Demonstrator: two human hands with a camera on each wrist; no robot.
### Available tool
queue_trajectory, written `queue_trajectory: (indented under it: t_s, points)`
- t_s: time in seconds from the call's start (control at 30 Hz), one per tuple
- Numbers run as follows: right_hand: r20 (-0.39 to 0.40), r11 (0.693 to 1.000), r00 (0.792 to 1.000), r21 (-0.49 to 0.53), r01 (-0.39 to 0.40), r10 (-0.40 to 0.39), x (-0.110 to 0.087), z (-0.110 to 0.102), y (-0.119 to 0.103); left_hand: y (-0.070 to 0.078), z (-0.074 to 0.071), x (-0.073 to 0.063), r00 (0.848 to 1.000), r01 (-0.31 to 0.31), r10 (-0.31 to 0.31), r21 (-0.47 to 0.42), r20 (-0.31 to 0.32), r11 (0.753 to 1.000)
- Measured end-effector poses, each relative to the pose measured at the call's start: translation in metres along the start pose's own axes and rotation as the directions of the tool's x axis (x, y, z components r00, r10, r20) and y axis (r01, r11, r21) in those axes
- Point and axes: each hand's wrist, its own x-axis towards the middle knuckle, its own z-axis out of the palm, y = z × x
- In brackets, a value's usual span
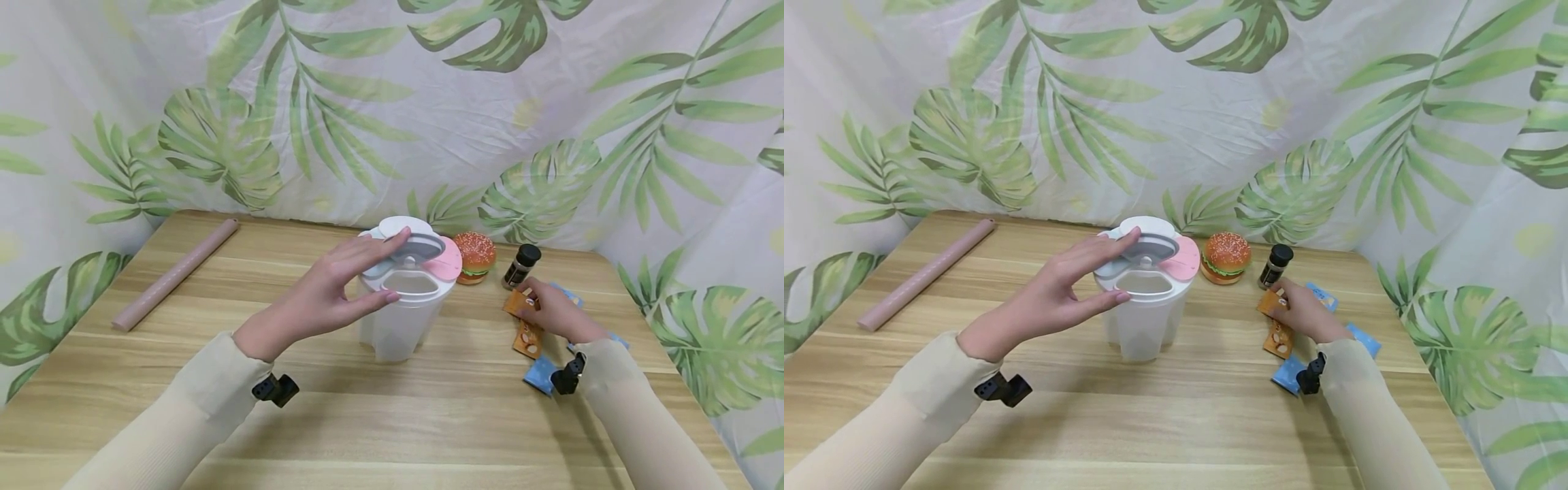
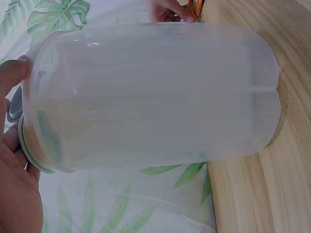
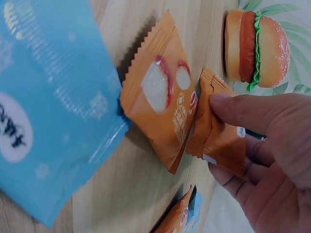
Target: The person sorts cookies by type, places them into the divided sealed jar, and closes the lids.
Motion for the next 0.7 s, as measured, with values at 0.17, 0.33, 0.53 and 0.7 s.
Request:
queue_trajectory:
  t_s: [0.17,0.33,0.53,0.7]
  points:
    - [-0.022,1.000,1.000,0.004,0.022,-0.022,-0.002,-0.002,0.000,0.000,0.000,0.000,1.000,-0.008,0.008,-0.002,-0.003,1.000]
    - [-0.043,0.999,0.998,0.005,0.035,-0.035,-0.004,-0.002,-0.001,-0.001,0.001,-0.001,1.000,0.001,-0.001,-0.004,-0.002,1.000]
    - [-0.096,0.996,0.994,0.067,0.054,-0.047,-0.007,-0.006,-0.011,-0.002,0.002,-0.001,1.000,0.005,-0.005,0.000,-0.008,1.000]
    - [-0.162,0.988,0.982,0.104,0.113,-0.095,-0.007,-0.013,-0.026,-0.003,0.002,0.000,1.000,0.004,-0.004,-0.010,-0.007,1.000]
